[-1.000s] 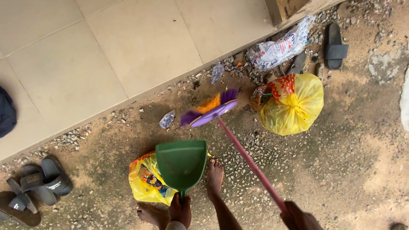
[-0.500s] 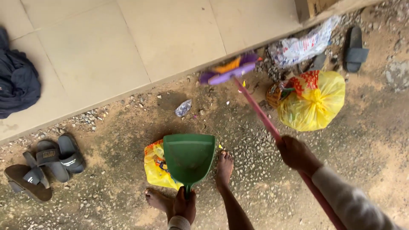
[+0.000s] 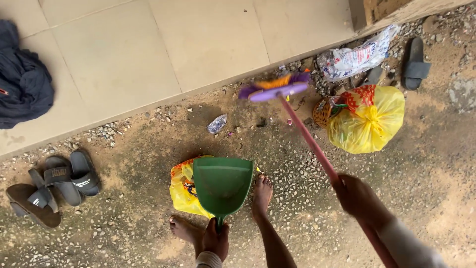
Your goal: Sweeping an outdoor ground area and collecting trash into plastic bags.
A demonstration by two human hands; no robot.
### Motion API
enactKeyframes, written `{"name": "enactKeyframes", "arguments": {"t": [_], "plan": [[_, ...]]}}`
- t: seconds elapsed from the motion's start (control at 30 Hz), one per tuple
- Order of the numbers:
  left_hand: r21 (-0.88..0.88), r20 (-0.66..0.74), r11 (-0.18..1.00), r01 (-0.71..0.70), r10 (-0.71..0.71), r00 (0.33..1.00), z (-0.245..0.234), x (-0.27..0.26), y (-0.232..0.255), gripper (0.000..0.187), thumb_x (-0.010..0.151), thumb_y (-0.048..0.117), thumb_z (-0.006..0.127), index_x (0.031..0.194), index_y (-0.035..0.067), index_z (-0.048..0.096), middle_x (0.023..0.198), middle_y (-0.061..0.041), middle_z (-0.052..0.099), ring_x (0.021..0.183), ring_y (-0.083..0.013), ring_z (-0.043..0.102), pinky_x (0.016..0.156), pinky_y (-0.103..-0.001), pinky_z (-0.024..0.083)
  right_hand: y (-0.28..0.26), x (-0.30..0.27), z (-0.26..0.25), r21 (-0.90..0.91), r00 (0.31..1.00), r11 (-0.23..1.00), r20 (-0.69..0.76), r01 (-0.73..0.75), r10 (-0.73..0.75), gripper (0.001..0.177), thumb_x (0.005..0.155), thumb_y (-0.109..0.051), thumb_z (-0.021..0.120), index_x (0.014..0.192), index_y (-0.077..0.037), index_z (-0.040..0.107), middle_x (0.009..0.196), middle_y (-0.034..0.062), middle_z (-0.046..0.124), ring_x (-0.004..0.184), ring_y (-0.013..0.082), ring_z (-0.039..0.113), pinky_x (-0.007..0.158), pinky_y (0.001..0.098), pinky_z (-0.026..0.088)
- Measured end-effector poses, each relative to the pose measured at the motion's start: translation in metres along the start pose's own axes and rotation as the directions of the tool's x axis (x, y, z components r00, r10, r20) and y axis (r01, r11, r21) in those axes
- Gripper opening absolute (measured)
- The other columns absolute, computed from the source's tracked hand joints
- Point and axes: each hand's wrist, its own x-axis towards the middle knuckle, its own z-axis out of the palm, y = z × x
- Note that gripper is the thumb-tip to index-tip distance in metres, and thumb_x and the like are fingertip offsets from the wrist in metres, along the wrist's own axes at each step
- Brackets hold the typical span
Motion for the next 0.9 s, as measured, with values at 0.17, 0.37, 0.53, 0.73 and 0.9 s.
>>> {"name": "enactKeyframes", "arguments": {"t": [0.17,0.37,0.53,0.73,0.9], "plan": [[-0.042,0.012,0.999,-0.007,0.008,1.0,0.004,0.003,-0.003,0.028,0.088,0.031,0.067,0.103,0.009,0.06,0.083,-0.014,0.073,0.077,-0.0325,0.074,0.071,-0.044,0.056,-0.025,0.053,-0.012,0.081,0.988,0.985,0.004,0.156,-0.156,0.038,0.104,-0.036,0.05,0.093,-0.003,0.065,0.059,0.0119,0.06,0.045,0.024,0.059,0.046,0.0419,0.051],[0.056,-0.038,0.995,-0.088,0.09,0.995,0.016,0.01,-0.002,0.029,0.088,0.032,0.068,0.103,0.008,0.061,0.085,-0.016,0.073,0.08,-0.0359,0.071,0.071,-0.047,0.055,0.03,-0.005,0.011,0.132,0.994,0.991,0.106,-0.031,0.017,0.037,0.103,-0.039,0.051,0.101,-0.006,0.067,0.061,0.008,0.061,0.046,0.0217,0.058,0.044,0.041,0.052],[0.03,-0.018,0.999,-0.015,0.016,1.0,0.011,0.008,0.022,0.029,0.089,0.032,0.065,0.102,0.007,0.059,0.086,-0.017,0.072,0.08,-0.0342,0.072,0.074,-0.046,0.056,0.047,-0.076,0.024,0.099,0.977,0.982,0.157,-0.16,0.143,0.033,0.102,-0.039,0.052,0.105,-0.01,0.067,0.064,0.0081,0.064,0.052,0.0222,0.06,0.052,0.0412,0.051],[0.035,0.027,0.999,-0.028,0.027,0.999,0.016,0.013,0.032,0.029,0.088,0.031,0.066,0.101,0.007,0.058,0.09,-0.016,0.072,0.085,-0.0338,0.071,0.077,-0.045,0.055,0.03,-0.049,0.017,0.032,0.996,0.997,-0.061,0.064,-0.062,0.035,0.099,-0.039,0.051,0.101,-0.008,0.068,0.07,0.0172,0.072,0.065,0.0344,0.071,0.063,0.0476,0.054],[0.043,0.009,0.999,-0.02,0.02,1.0,0.026,0.011,0.034,0.028,0.087,0.031,0.067,0.103,0.008,0.059,0.09,-0.015,0.073,0.085,-0.0319,0.072,0.077,-0.044,0.055,-0.016,0.034,-0.002,-0.011,0.926,0.937,-0.145,0.35,-0.347,0.037,0.102,-0.038,0.049,0.097,-0.005,0.066,0.075,0.0183,0.071,0.067,0.0376,0.07,0.065,0.0508,0.055]]}}
